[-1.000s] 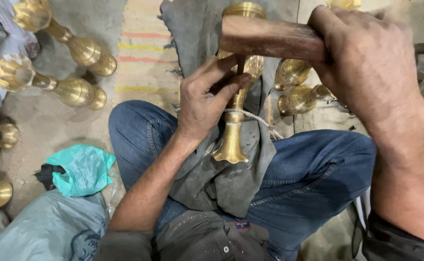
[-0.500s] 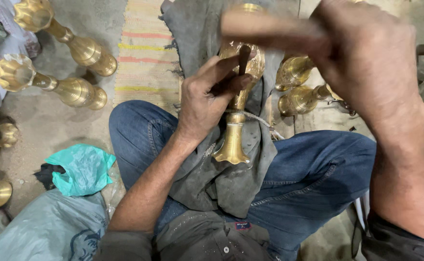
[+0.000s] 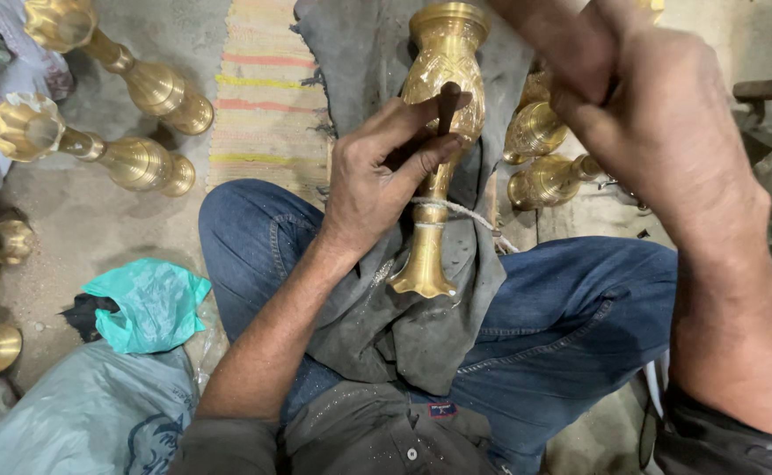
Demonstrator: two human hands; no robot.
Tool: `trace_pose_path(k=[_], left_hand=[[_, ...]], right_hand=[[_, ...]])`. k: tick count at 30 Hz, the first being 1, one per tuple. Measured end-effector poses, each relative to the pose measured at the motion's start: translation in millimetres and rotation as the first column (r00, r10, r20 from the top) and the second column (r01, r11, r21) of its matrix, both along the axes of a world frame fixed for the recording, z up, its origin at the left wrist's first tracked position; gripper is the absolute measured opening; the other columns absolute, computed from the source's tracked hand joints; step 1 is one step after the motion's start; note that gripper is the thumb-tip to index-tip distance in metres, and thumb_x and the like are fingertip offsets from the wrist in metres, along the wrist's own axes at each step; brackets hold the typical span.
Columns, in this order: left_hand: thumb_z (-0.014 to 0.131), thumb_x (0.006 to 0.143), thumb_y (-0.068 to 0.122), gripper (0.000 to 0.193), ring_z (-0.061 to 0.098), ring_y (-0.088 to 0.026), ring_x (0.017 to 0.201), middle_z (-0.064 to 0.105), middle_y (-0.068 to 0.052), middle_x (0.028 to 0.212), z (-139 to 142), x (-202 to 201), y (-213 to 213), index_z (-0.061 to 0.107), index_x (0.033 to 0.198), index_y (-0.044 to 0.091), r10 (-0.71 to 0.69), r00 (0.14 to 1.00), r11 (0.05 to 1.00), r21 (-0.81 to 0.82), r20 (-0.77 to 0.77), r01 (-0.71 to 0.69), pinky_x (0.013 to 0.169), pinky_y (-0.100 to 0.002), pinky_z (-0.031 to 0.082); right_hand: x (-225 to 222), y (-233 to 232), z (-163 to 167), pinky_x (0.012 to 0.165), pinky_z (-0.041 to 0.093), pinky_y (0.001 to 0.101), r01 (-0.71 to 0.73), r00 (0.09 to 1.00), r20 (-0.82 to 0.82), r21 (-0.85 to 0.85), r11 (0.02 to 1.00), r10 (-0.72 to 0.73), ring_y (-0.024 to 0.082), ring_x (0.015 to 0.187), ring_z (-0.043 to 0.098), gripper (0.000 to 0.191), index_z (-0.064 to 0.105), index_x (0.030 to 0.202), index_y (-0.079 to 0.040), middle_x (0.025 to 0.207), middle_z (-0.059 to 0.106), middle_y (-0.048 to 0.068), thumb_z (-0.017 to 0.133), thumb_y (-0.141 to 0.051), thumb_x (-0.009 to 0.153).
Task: The person sits cross-legged on the floor holding a brass vase upright on their lap. They hold a punch against the vase's decorated surface and repeatedly strike it with a wooden mallet, repositioning the punch around the pattern to work the metal.
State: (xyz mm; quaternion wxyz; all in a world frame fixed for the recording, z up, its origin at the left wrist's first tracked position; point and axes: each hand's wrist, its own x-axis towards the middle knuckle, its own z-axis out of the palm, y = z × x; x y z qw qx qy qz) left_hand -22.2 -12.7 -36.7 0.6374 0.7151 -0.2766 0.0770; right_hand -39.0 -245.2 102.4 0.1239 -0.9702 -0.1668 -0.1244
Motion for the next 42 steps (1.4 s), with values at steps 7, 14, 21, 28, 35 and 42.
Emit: trace_pose_path(k=[7, 14, 21, 28, 35, 42], left_hand=[[0.074, 0.101, 0.018, 0.031, 0.078, -0.018, 0.103, 0.074, -0.009, 0.12, -1, 0, -1, 0.07, 0.13, 0.008, 0.018, 1.0, 1.0, 0.002, -0.017, -0.018, 0.09, -0.031, 0.068], [0.071, 0.106, 0.015, 0.035, 0.077, -0.015, 0.092, 0.075, -0.004, 0.103, 0, -13, 20, 0.064, 0.138, 0.003, 0.062, 0.95, 0.899, -0.396, -0.305, -0.185, 0.086, -0.031, 0.068], [0.072, 0.103, 0.008, 0.034, 0.076, -0.012, 0.087, 0.072, -0.002, 0.094, 0, -27, 44, 0.066, 0.135, -0.002, 0.176, 0.889, 0.916, -0.261, -0.422, -0.305, 0.077, -0.027, 0.065], [0.073, 0.1, 0.005, 0.041, 0.076, -0.015, 0.1, 0.075, -0.008, 0.123, 3, -30, 22, 0.061, 0.139, 0.003, 0.073, 0.948, 0.951, -0.264, -0.31, -0.16, 0.088, -0.029, 0.067], [0.079, 0.099, 0.019, 0.039, 0.078, -0.019, 0.103, 0.075, -0.011, 0.122, 9, -8, -5, 0.066, 0.134, 0.01, 0.072, 0.977, 0.969, 0.218, 0.199, -0.116, 0.086, -0.03, 0.069], [0.083, 0.096, 0.018, 0.035, 0.076, -0.016, 0.087, 0.076, -0.006, 0.1, 21, -4, 2, 0.071, 0.127, 0.008, 0.052, 0.97, 0.93, 0.341, 0.24, -0.134, 0.071, -0.029, 0.065]], right_hand=[[4, 2, -3, 0.081, 0.057, 0.0423, -0.016, 1.0, 0.013, -0.098, 0.995, 0.018, 0.033, 0.095, 0.071, 0.038, 0.06, 0.129, -0.003, 0.099, 0.07, 0.018, 0.079, -0.013, 0.098], [42, 22, -31, 0.091, 0.054, 0.0482, 0.027, 0.974, -0.228, 0.177, 0.984, 0.014, 0.039, 0.11, 0.068, 0.091, 0.045, 0.15, -0.007, 0.118, 0.069, 0.025, 0.091, -0.041, 0.079], [73, -1, -87, 0.107, 0.053, 0.0429, -0.004, 0.914, -0.363, 0.439, 0.898, 0.182, 0.029, 0.129, 0.064, 0.104, 0.046, 0.152, -0.006, 0.137, 0.064, 0.017, 0.097, -0.046, 0.071], [63, -11, -113, 0.092, 0.058, 0.0372, 0.007, 0.897, -0.324, 0.69, 0.724, 0.301, 0.02, 0.117, 0.064, 0.092, 0.045, 0.152, -0.006, 0.134, 0.063, 0.01, 0.093, -0.037, 0.079], [29, -6, -79, 0.077, 0.052, 0.0404, 0.118, 0.97, -0.245, 0.476, 0.871, 0.003, 0.033, 0.094, 0.066, 0.064, 0.047, 0.139, -0.005, 0.115, 0.067, 0.016, 0.086, -0.027, 0.094], [-17, 0, -61, 0.09, 0.056, 0.0421, 0.022, 0.977, 0.206, 0.192, 0.981, -0.062, 0.033, 0.107, 0.071, 0.042, 0.06, 0.13, -0.005, 0.116, 0.07, 0.013, 0.079, 0.001, 0.092]])
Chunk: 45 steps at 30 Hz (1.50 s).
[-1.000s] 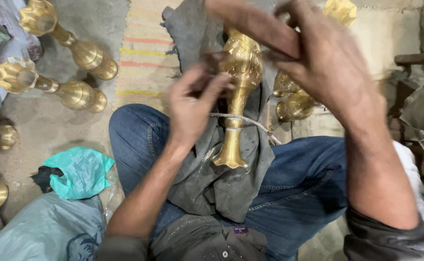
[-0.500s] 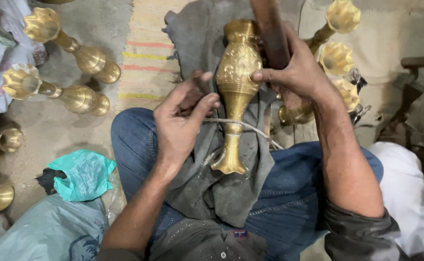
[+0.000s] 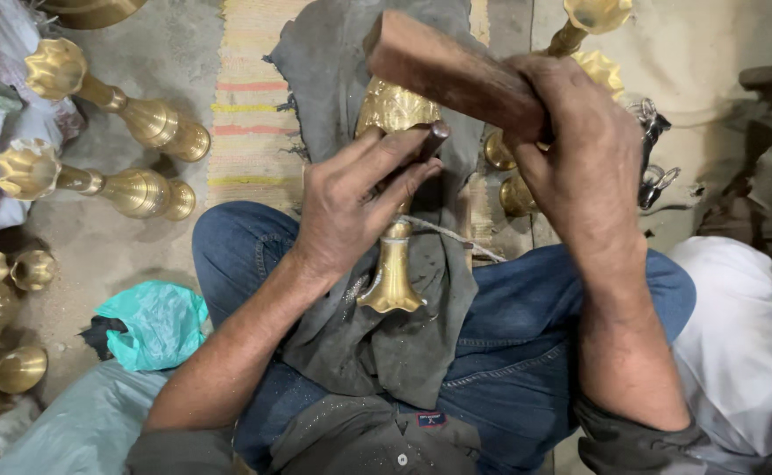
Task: The person sits cross-legged on the floor holding a brass vase upright on their lap. They hold a punch against the vase's decorated surface and repeatedly strike it with a wooden mallet, repositioning the punch around the pattern to work the metal.
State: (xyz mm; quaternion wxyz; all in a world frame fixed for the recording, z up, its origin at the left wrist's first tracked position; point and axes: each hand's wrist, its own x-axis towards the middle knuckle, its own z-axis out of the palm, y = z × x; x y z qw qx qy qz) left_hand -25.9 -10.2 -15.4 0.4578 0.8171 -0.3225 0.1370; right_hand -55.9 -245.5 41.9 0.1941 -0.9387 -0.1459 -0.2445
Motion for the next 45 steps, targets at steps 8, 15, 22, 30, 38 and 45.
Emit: trace_pose_path(k=[8, 15, 22, 30, 38, 45], left_hand=[[0.081, 0.098, 0.014, 0.037, 0.076, -0.015, 0.093, 0.073, -0.005, 0.107, 7, -2, 2, 0.067, 0.132, 0.007, -0.006, 1.0, 1.0, 0.002, 0.027, 0.006, 0.076, -0.029, 0.066], [0.081, 0.097, 0.016, 0.037, 0.077, -0.017, 0.098, 0.074, -0.005, 0.111, 5, 0, 3, 0.069, 0.131, 0.005, 0.002, 1.0, 1.0, 0.027, 0.02, -0.003, 0.081, -0.028, 0.068], [0.082, 0.097, 0.015, 0.034, 0.078, -0.018, 0.098, 0.074, -0.006, 0.116, 5, -1, 5, 0.07, 0.127, 0.005, -0.01, 1.0, 1.0, 0.01, -0.008, 0.01, 0.082, -0.029, 0.068], [0.083, 0.096, 0.013, 0.034, 0.078, -0.016, 0.097, 0.075, -0.009, 0.112, 6, -6, 7, 0.069, 0.125, 0.004, 0.037, 0.998, 0.996, -0.075, -0.045, -0.04, 0.083, -0.028, 0.068], [0.082, 0.097, 0.01, 0.033, 0.078, -0.015, 0.097, 0.075, -0.008, 0.109, 12, -8, 5, 0.068, 0.125, 0.003, 0.034, 0.998, 0.996, -0.079, -0.059, -0.039, 0.081, -0.029, 0.066], [0.081, 0.099, 0.013, 0.027, 0.079, -0.015, 0.098, 0.075, -0.005, 0.108, 10, -5, 4, 0.069, 0.123, 0.007, 0.014, 0.996, 0.998, -0.054, -0.083, -0.019, 0.082, -0.027, 0.068]], right_hand=[[4, -1, 5, 0.084, 0.057, 0.0397, 0.066, 0.995, -0.092, 0.405, 0.912, -0.031, 0.028, 0.094, 0.072, 0.029, 0.062, 0.119, -0.005, 0.101, 0.072, 0.008, 0.079, -0.008, 0.096], [1, -6, 2, 0.081, 0.056, 0.0367, -0.026, 0.995, -0.077, 0.416, 0.909, 0.064, 0.022, 0.098, 0.072, 0.028, 0.057, 0.122, -0.004, 0.104, 0.069, 0.009, 0.074, -0.008, 0.1], [4, -6, -4, 0.078, 0.051, 0.0409, -0.009, 1.0, -0.008, 0.169, 0.985, 0.011, 0.024, 0.092, 0.067, 0.025, 0.058, 0.116, -0.005, 0.1, 0.066, 0.007, 0.074, -0.007, 0.096], [4, -8, -8, 0.089, 0.049, 0.0389, -0.008, 0.997, 0.077, 0.017, 1.0, 0.007, 0.025, 0.098, 0.065, 0.03, 0.064, 0.119, -0.007, 0.107, 0.067, 0.008, 0.076, -0.005, 0.092], [0, -11, 4, 0.085, 0.043, 0.0384, 0.177, 0.971, 0.207, -0.264, 0.948, -0.123, 0.023, 0.092, 0.063, 0.027, 0.067, 0.112, -0.009, 0.097, 0.067, 0.004, 0.081, -0.009, 0.089], [-3, -14, 6, 0.066, 0.047, 0.0458, 0.055, 0.996, 0.082, -0.217, 0.975, -0.038, 0.029, 0.072, 0.066, 0.026, 0.064, 0.099, -0.003, 0.08, 0.066, 0.011, 0.087, -0.009, 0.087]])
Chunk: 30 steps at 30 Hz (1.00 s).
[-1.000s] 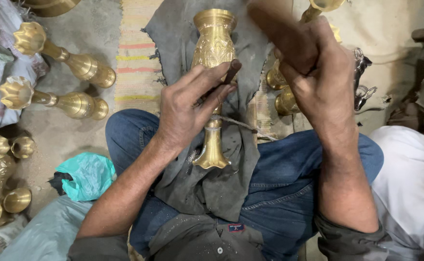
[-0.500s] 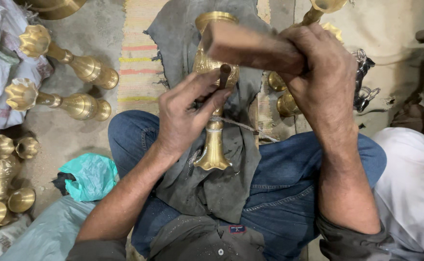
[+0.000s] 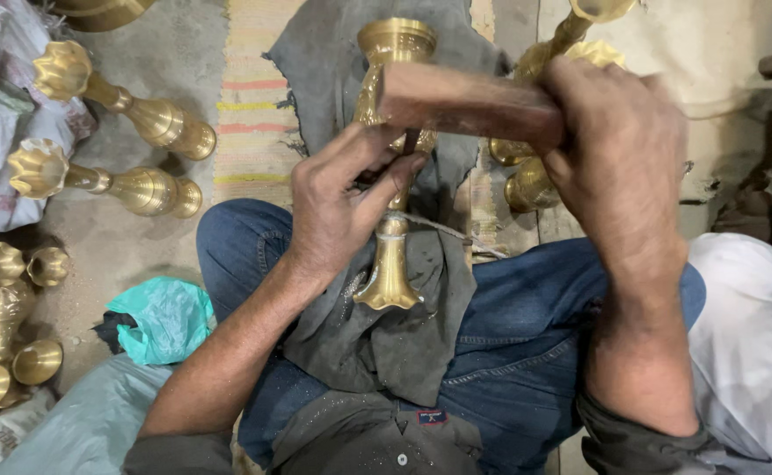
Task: The person sits cross-legged on the floor holding a brass vase upright on their lap. They hold a punch against the vase's decorated surface and repeatedly strike it with a wooden mallet, repositioning the punch around the pattern to work the metal.
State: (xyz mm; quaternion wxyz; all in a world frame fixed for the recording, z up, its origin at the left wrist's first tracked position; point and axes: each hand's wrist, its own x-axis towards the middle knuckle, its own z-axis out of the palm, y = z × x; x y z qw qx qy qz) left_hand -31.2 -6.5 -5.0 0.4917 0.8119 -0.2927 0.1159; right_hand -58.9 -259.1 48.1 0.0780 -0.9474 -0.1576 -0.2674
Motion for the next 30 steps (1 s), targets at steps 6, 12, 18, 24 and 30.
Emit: trace_pose_path(k=[6, 12, 18, 24, 30], left_hand=[[0.079, 0.101, 0.012, 0.033, 0.078, -0.016, 0.103, 0.074, -0.007, 0.117, 5, -1, 2, 0.066, 0.131, 0.005, -0.039, 0.999, 0.998, -0.051, 0.018, 0.04, 0.087, -0.029, 0.068], [0.08, 0.1, 0.014, 0.031, 0.078, -0.015, 0.095, 0.073, -0.005, 0.107, 4, 1, 1, 0.069, 0.128, 0.006, -0.012, 1.0, 1.0, -0.007, 0.012, 0.012, 0.08, -0.028, 0.066], [0.08, 0.099, 0.014, 0.033, 0.077, -0.016, 0.096, 0.073, -0.006, 0.109, 2, 3, 2, 0.068, 0.128, 0.005, -0.023, 0.999, 1.0, 0.01, 0.024, 0.022, 0.081, -0.029, 0.066], [0.079, 0.099, 0.016, 0.034, 0.078, -0.016, 0.098, 0.073, -0.007, 0.109, -2, 4, 2, 0.067, 0.129, 0.004, -0.029, 0.999, 0.999, 0.013, 0.015, 0.029, 0.083, -0.029, 0.068], [0.079, 0.099, 0.017, 0.034, 0.078, -0.019, 0.098, 0.074, -0.009, 0.112, -7, 6, 2, 0.068, 0.128, 0.003, -0.04, 0.999, 0.999, 0.023, 0.035, 0.039, 0.081, -0.03, 0.069]], right_hand=[[-1, -4, -3, 0.084, 0.057, 0.0406, 0.012, 0.986, -0.167, 0.185, 0.983, 0.019, 0.028, 0.094, 0.073, 0.027, 0.064, 0.114, -0.003, 0.097, 0.072, 0.013, 0.079, -0.003, 0.091], [0, 0, -1, 0.079, 0.057, 0.0419, -0.044, 0.991, -0.116, 0.189, 0.981, 0.067, 0.032, 0.088, 0.072, 0.032, 0.063, 0.116, -0.001, 0.098, 0.071, 0.017, 0.079, -0.003, 0.088], [0, 5, 4, 0.079, 0.057, 0.0425, 0.014, 0.985, -0.168, 0.267, 0.964, 0.033, 0.033, 0.092, 0.072, 0.026, 0.063, 0.112, 0.0, 0.1, 0.071, 0.017, 0.079, -0.002, 0.091], [-1, -2, -4, 0.072, 0.056, 0.0387, 0.002, 0.962, -0.242, 0.481, 0.877, 0.131, 0.024, 0.081, 0.072, 0.022, 0.061, 0.111, -0.003, 0.088, 0.069, 0.012, 0.069, 0.002, 0.091], [9, -7, -22, 0.076, 0.059, 0.0362, 0.025, 0.964, -0.251, 0.429, 0.903, 0.093, 0.022, 0.086, 0.075, 0.022, 0.062, 0.115, -0.003, 0.087, 0.071, 0.009, 0.074, 0.001, 0.096]])
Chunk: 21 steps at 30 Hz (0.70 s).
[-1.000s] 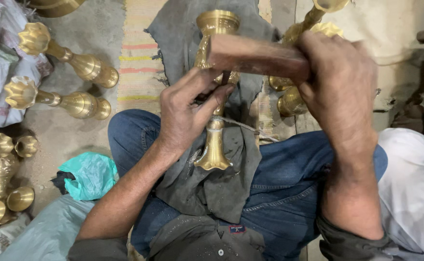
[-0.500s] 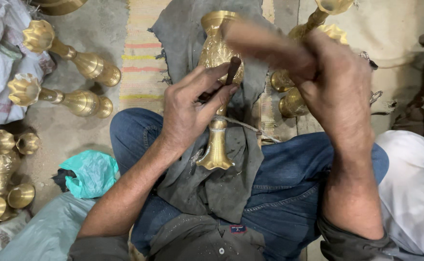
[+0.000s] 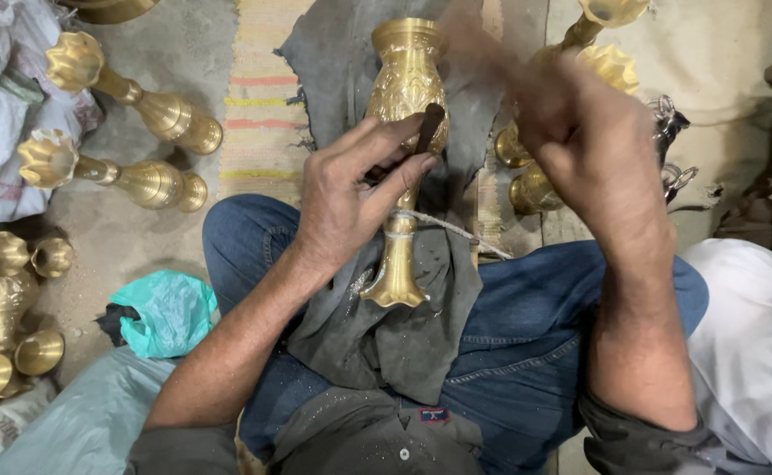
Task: The person sits cross-legged on the floor holding a brass vase upright on their lap. They hold a punch against the vase's decorated surface and repeatedly strike it with a wooden mallet, repositioning the punch around the pattern to work the metal.
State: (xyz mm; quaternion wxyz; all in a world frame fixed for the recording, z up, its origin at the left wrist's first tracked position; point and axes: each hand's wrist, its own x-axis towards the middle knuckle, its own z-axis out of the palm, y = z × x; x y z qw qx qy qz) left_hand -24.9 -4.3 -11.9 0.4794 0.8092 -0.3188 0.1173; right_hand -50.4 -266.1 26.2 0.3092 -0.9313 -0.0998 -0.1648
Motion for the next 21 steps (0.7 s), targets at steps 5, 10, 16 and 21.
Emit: trace_pose_path(k=[5, 10, 16, 21], left_hand=[[0.079, 0.098, 0.017, 0.035, 0.078, -0.019, 0.098, 0.074, -0.01, 0.109, -1, 1, 1, 0.068, 0.128, 0.002, -0.022, 0.998, 1.0, -0.003, -0.062, 0.022, 0.083, -0.03, 0.069], [0.078, 0.098, 0.016, 0.033, 0.078, -0.02, 0.101, 0.075, -0.012, 0.116, -2, 2, 1, 0.069, 0.127, 0.002, -0.042, 0.998, 0.999, -0.033, -0.05, 0.04, 0.086, -0.031, 0.068], [0.076, 0.1, 0.019, 0.024, 0.079, -0.017, 0.095, 0.077, -0.011, 0.115, -8, 12, 4, 0.073, 0.121, 0.007, -0.074, 0.983, 0.995, -0.072, -0.168, 0.062, 0.08, -0.03, 0.068], [0.074, 0.101, 0.024, 0.029, 0.08, -0.015, 0.092, 0.078, -0.009, 0.109, -12, 21, 5, 0.07, 0.124, 0.007, -0.145, 0.976, 0.989, -0.066, -0.165, 0.135, 0.075, -0.027, 0.07]], right_hand=[[1, 3, 1, 0.079, 0.06, 0.0364, -0.016, 0.995, 0.099, -0.083, 0.996, 0.024, 0.025, 0.091, 0.074, 0.027, 0.06, 0.115, -0.002, 0.098, 0.072, 0.011, 0.077, -0.001, 0.094], [1, 11, 13, 0.075, 0.058, 0.0401, 0.023, 0.996, 0.094, -0.174, 0.984, -0.007, 0.026, 0.086, 0.073, 0.028, 0.064, 0.113, -0.003, 0.094, 0.072, 0.013, 0.078, -0.002, 0.09], [-1, 18, 32, 0.07, 0.056, 0.0432, 0.105, 0.988, 0.141, -0.355, 0.929, -0.058, 0.029, 0.079, 0.072, 0.026, 0.066, 0.106, -0.003, 0.086, 0.072, 0.015, 0.084, -0.005, 0.087], [0, 25, 37, 0.078, 0.056, 0.0387, 0.102, 0.993, 0.063, -0.037, 0.994, -0.099, 0.023, 0.091, 0.075, 0.026, 0.064, 0.111, 0.0, 0.098, 0.072, 0.013, 0.083, -0.006, 0.094]])
